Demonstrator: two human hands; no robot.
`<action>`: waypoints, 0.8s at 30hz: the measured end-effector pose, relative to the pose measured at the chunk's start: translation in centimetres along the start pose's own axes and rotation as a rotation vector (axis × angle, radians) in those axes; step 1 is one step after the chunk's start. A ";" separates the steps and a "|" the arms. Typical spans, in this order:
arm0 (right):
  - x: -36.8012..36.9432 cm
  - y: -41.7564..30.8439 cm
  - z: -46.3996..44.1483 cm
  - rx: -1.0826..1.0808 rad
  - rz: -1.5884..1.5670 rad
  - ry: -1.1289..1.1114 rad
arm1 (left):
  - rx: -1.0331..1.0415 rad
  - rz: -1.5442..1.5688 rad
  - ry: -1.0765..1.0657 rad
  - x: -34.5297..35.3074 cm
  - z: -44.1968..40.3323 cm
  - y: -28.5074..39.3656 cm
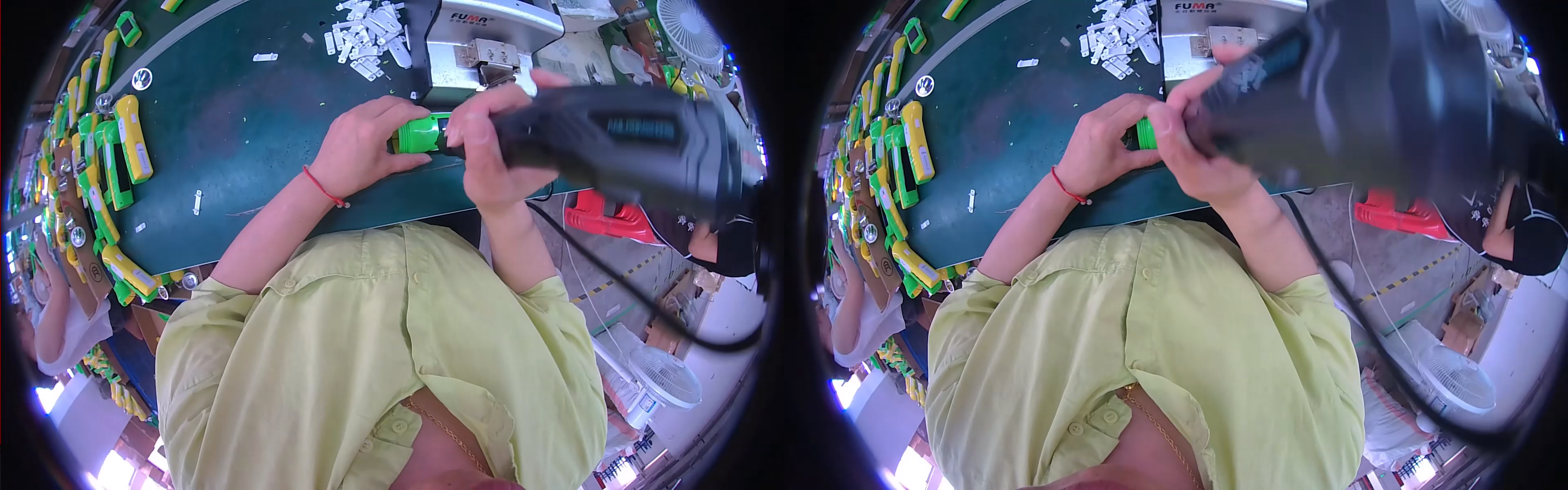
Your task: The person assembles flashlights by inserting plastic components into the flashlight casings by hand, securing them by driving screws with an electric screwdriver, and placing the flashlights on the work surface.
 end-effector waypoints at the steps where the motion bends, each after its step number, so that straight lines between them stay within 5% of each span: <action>1: 0.2 -0.5 0.3 -0.073 0.179 -0.107 | 0.019 0.008 -0.025 0.0 -0.1 -0.1; 9: -0.1 -0.4 0.9 -0.051 0.113 -0.025 | -0.018 0.121 -0.041 -0.4 -0.3 0.0; 10: 0.0 -0.3 0.9 0.177 -0.197 0.098 | -0.003 0.119 -0.041 -0.5 -0.3 0.0; 12: 0.3 0.7 1.8 0.249 -0.243 -0.003 | 0.043 0.103 -0.022 -0.6 -0.2 -0.2; 14: -0.3 1.4 2.2 0.057 0.017 -0.193 | 0.035 0.086 -0.051 -0.3 -0.2 -0.3; 16: -0.3 0.5 2.7 0.043 0.309 -0.124 | 0.013 0.058 -0.082 -0.6 -0.6 -0.3; 21: 0.3 0.1 2.0 -0.004 -0.011 0.208 | 0.134 -0.136 -0.102 -0.4 -0.6 0.6; 24: 0.4 0.4 2.0 -0.063 0.077 0.077 | 0.102 -0.218 -0.068 0.2 -0.9 1.4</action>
Point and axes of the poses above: each hand's wrist, its own z-axis away from the middle knuckle, its own x-axis out of the palm, y = z × x, the point moved 3 cm from there along -z, towards the middle knuckle, and after that the axes turned 7 degrees about -z, right-handed, at the moved point
